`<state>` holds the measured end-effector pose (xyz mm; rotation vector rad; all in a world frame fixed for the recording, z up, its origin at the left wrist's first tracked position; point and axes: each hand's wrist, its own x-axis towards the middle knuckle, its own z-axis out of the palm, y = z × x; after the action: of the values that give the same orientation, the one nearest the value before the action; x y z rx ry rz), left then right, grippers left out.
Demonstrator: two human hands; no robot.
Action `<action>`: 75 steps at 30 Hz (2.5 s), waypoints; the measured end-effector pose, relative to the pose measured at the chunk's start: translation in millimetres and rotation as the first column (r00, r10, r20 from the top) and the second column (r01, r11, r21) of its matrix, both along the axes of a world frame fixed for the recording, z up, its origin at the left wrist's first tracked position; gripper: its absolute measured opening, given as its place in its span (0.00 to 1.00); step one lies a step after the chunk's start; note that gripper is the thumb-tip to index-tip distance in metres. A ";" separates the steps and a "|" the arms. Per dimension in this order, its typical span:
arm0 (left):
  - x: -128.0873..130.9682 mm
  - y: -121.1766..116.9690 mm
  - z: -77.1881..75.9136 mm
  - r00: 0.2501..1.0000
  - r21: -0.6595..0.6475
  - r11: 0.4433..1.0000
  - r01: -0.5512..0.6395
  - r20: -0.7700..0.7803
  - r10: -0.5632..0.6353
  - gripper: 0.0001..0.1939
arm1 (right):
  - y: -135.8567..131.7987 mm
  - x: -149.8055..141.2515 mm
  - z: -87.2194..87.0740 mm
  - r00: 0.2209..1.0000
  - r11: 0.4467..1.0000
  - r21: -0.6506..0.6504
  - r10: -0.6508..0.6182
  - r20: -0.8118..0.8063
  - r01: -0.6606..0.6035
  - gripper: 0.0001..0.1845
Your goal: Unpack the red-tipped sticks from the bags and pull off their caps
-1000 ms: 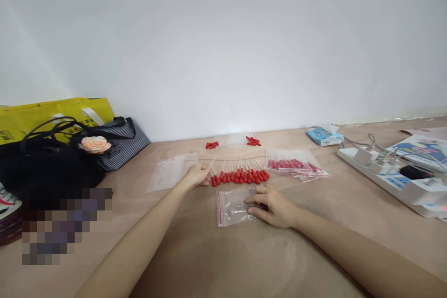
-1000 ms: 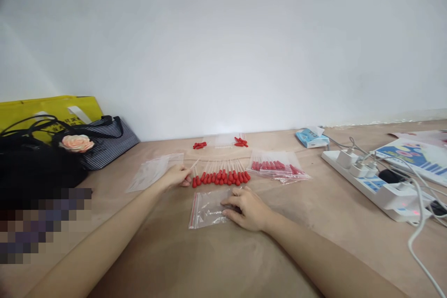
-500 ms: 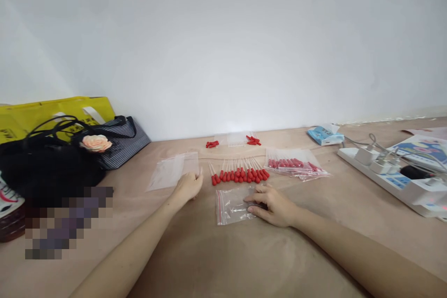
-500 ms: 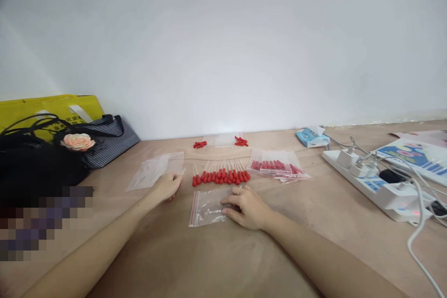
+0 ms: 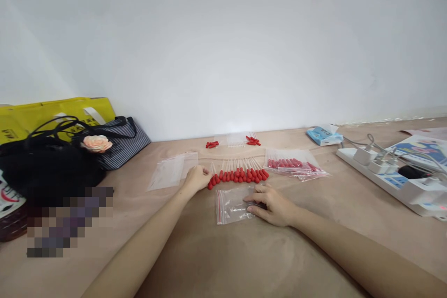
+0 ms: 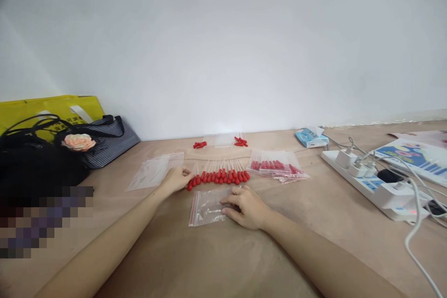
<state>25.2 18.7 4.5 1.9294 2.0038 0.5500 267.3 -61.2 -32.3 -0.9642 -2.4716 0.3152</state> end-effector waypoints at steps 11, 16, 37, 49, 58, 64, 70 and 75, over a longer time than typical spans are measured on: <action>-8.5 -6.0 -13.2 0.983 0.123 0.991 0.056 0.170 -0.077 0.09 | -1.1 0.9 4.2 1.000 1.000 -0.015 0.017 0.014 -0.017 0.17; -14.7 -22.8 -22.9 0.959 0.215 0.976 0.012 0.275 -0.072 0.11 | -2.0 2.0 5.9 0.997 0.997 -0.024 0.074 0.016 -0.074 0.17; -92.5 -36.4 4.8 0.949 0.311 0.925 -0.217 0.291 0.125 0.16 | -0.6 5.8 0.2 0.994 0.965 0.253 -0.038 -0.107 0.064 0.12; -116.8 -23.9 -8.0 0.901 0.292 0.951 -0.104 -0.378 0.214 0.27 | 19.6 24.2 -7.7 0.867 0.818 0.294 -0.443 -0.227 0.494 0.08; -118.9 -27.1 -24.6 0.885 0.451 0.867 0.211 -0.465 0.027 0.25 | 44.9 56.0 1.8 0.481 0.467 0.176 -0.875 -0.047 0.866 0.17; -75.9 -41.9 -25.8 0.848 0.541 0.668 0.511 -0.443 -0.291 0.16 | 72.4 101.9 20.6 0.252 0.245 -0.061 -0.936 0.244 0.968 0.40; -58.7 -47.9 -25.5 0.835 0.530 0.647 0.547 -0.403 -0.376 0.12 | 87.7 120.0 27.9 0.325 0.271 -0.201 -0.890 0.319 0.941 0.22; -61.5 -46.4 -24.2 0.833 0.533 0.641 0.552 -0.385 -0.398 0.11 | 81.6 119.9 25.7 0.293 0.253 -0.181 -0.923 0.248 0.950 0.07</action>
<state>-36.4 -27.7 -19.7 2.9277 1.3727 0.9671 387.2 20.4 -6.6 -2.4316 -1.4194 0.2017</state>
